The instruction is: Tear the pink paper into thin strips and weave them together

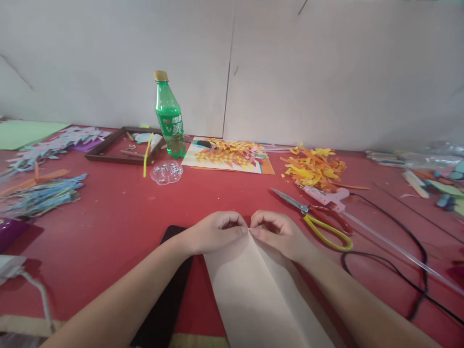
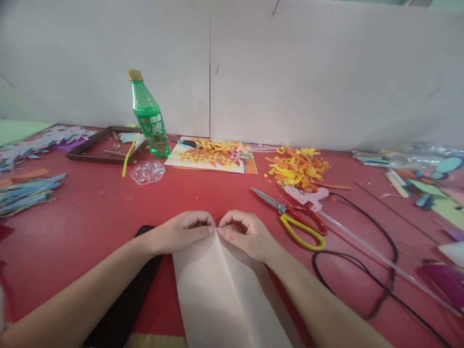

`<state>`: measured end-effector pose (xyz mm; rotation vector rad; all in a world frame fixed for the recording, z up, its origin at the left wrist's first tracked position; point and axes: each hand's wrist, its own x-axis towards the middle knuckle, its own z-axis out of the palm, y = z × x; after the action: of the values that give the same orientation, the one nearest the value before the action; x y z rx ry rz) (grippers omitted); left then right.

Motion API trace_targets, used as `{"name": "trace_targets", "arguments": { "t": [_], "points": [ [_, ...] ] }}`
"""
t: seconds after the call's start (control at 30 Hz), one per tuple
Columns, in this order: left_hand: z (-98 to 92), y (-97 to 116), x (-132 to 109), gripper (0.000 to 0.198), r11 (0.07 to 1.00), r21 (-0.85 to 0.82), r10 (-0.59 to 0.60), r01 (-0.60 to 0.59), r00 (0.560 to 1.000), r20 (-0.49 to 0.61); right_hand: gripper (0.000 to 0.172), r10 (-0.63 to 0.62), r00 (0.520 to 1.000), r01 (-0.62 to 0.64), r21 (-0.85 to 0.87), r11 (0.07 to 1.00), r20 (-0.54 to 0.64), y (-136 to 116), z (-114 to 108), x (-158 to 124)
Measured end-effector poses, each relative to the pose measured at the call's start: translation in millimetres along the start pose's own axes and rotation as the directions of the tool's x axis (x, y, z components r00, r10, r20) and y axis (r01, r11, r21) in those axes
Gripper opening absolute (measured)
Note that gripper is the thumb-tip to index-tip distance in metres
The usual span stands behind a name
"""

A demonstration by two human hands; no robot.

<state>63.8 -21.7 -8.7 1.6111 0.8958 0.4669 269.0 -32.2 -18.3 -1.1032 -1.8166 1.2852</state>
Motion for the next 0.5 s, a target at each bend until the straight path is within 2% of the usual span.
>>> {"name": "trace_targets", "arguments": {
  "t": [0.2, 0.5],
  "points": [
    [-0.2, 0.4, 0.6, 0.019, 1.0, 0.012, 0.003, -0.003, 1.0, 0.0, 0.021, 0.038, 0.999, -0.038, 0.037, 0.999, 0.011, 1.1, 0.5, 0.3],
    [-0.3, 1.1, 0.0, 0.016, 1.0, 0.006, 0.005, -0.005, 1.0, 0.001, 0.017, 0.005, 1.0, -0.005, 0.01, 1.0, 0.019, 3.6, -0.7, 0.9]
  ]
}}
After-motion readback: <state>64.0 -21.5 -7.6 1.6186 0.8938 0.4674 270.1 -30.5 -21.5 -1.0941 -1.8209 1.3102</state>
